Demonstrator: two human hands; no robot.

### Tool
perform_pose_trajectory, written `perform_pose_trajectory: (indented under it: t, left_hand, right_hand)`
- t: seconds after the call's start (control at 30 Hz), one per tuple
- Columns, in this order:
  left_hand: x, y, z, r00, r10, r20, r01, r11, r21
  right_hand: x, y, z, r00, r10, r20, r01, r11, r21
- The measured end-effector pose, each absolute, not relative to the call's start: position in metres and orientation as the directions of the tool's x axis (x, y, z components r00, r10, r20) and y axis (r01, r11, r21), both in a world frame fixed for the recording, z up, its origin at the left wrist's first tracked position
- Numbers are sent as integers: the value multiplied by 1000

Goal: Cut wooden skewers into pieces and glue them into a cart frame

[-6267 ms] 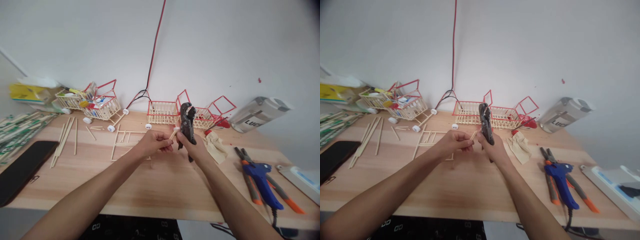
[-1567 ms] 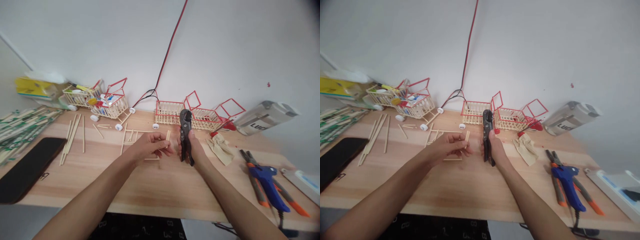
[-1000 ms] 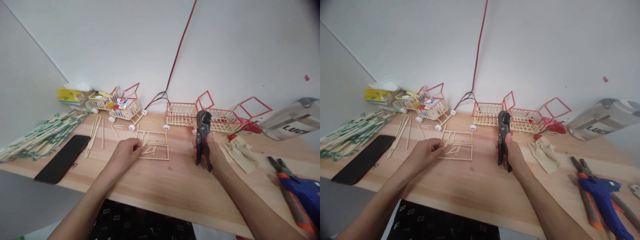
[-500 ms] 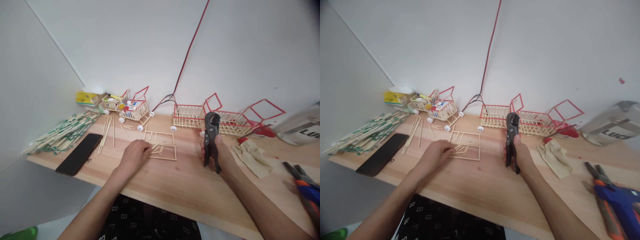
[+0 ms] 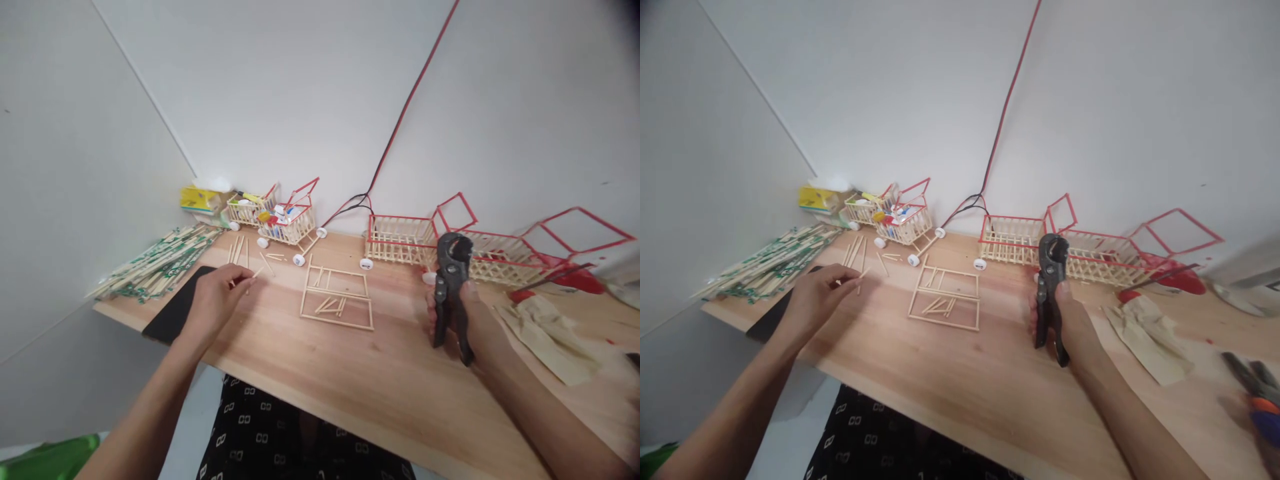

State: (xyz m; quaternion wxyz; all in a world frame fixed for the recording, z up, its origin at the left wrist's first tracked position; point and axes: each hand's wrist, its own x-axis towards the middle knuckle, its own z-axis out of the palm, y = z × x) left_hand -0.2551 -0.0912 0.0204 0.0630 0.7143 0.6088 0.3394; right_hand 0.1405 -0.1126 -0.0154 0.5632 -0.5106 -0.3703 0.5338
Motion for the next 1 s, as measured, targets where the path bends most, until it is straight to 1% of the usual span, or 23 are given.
perform_pose_trajectory:
  t: [0.1,0.13,0.2,0.27,0.33,0.4,0.43,0.53,0.6,0.73,0.87,0.93,1.0]
  left_hand:
    - [-278,-81,20,60,873,484,880,-275,386]
    - [-282,-76,20,94,857,507,890,-301,343]
    - [-287,-63,17,220,826,518,890,-388,241]
    - [-286,-46,15,378,802,462,864,-485,135]
    - [-285,-29,13,532,758,377,814,-581,20]
    - [-285,-13,12,648,700,299,749,-658,-84]
    - [-285,-6,11,682,677,274,723,-681,-115]
    - [-290,9,8,728,647,225,680,-722,-123]
    - [-292,13,7,732,653,194,678,-725,-117]
    - [-291,13,10,723,682,111,691,-709,-144]
    - [-288,10,13,713,696,90,701,-703,-121]
    - [-286,9,13,715,695,76,698,-704,-131]
    - [-286,9,12,709,701,75,703,-696,-148]
  right_hand:
    - [145,-109,-20,153,983,-105,-238,-67,-969]
    - [148,-107,-23,145,984,-108,-242,-70,-968]
    - [154,-102,-29,117,985,-128,-249,-96,-964]
    - [159,-99,-32,105,984,-145,-252,-115,-961]
    - [160,-97,-33,106,984,-144,-247,-115,-962]
    - [159,-97,-31,110,984,-143,-240,-113,-964]
    - [158,-98,-30,113,983,-142,-239,-112,-965]
    - [158,-97,-30,125,980,-156,-262,-119,-958]
    - [160,-97,-32,119,978,-173,-280,-135,-951]
    - [163,-95,-35,125,975,-183,-271,-144,-952]
    - [160,-97,-32,134,974,-181,-280,-138,-950]
    - [156,-100,-29,131,970,-204,-296,-158,-942]
    - [151,-103,-26,140,971,-195,-301,-145,-942]
